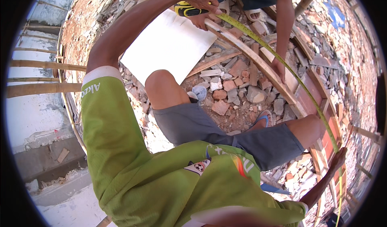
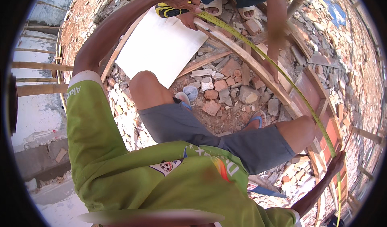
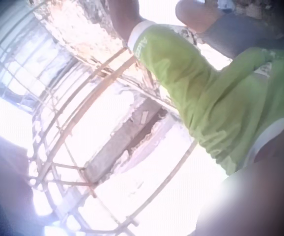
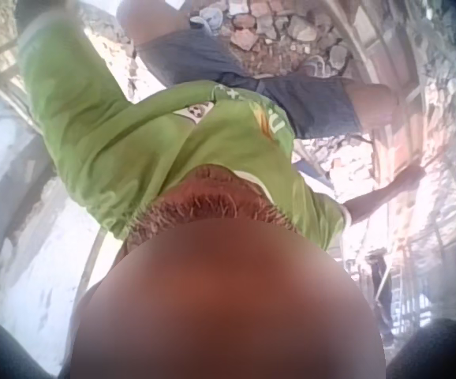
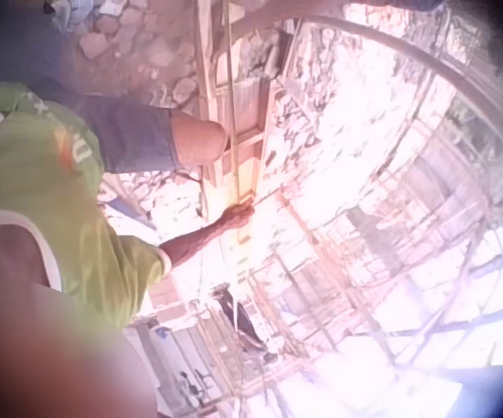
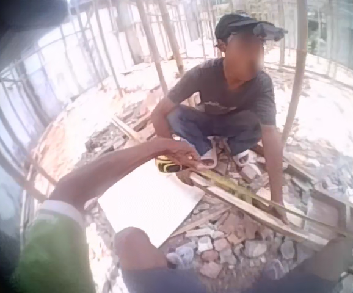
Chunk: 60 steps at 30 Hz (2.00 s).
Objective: The person measures a wooden plank with a tape measure, marks it with a pencil, and then cuts it using a hand saw. Another person assists by holding the plank steady.
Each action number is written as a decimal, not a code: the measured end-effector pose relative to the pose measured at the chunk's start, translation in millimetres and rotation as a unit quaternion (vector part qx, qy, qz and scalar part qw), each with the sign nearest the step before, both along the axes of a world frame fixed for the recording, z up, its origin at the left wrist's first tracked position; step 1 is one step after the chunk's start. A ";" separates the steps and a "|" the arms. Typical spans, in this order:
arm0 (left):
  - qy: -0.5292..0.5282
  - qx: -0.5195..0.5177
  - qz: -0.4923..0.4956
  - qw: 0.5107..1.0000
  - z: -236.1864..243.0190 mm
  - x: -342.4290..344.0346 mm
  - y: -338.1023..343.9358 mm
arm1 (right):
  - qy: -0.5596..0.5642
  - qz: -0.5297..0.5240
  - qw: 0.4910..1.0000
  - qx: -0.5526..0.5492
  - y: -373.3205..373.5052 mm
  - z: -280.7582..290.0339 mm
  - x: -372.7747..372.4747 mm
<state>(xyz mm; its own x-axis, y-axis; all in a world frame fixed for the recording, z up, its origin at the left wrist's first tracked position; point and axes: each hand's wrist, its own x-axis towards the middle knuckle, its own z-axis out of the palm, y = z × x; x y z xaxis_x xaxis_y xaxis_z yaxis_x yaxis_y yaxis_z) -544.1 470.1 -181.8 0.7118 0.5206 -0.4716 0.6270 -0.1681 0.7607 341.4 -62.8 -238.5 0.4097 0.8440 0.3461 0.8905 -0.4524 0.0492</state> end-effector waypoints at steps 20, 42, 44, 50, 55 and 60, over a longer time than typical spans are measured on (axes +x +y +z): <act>0.096 0.207 -0.163 0.960 -67.3 -87.4 78.5 | -0.061 -0.077 0.937 0.336 8.4 116.7 -292.5; 0.077 0.266 -0.244 0.930 52.5 305.7 22.9 | 0.334 -0.477 0.754 0.305 -84.2 -246.9 -566.0; 0.082 0.265 -0.241 0.930 47.7 297.5 27.1 | 0.338 -0.479 0.747 0.313 -91.5 -247.6 -562.3; 0.095 0.241 -0.150 0.954 -0.8 158.6 87.6 | 0.349 -0.459 0.758 0.305 -87.9 -261.5 -520.9; 0.110 0.182 -0.092 0.973 -90.3 -16.3 81.0 | 0.354 -0.482 0.748 0.288 -150.9 -261.4 -500.0; 0.103 0.228 -0.044 0.967 -110.2 -108.1 71.3 | 0.359 -0.458 0.693 0.426 -160.7 -225.3 -440.7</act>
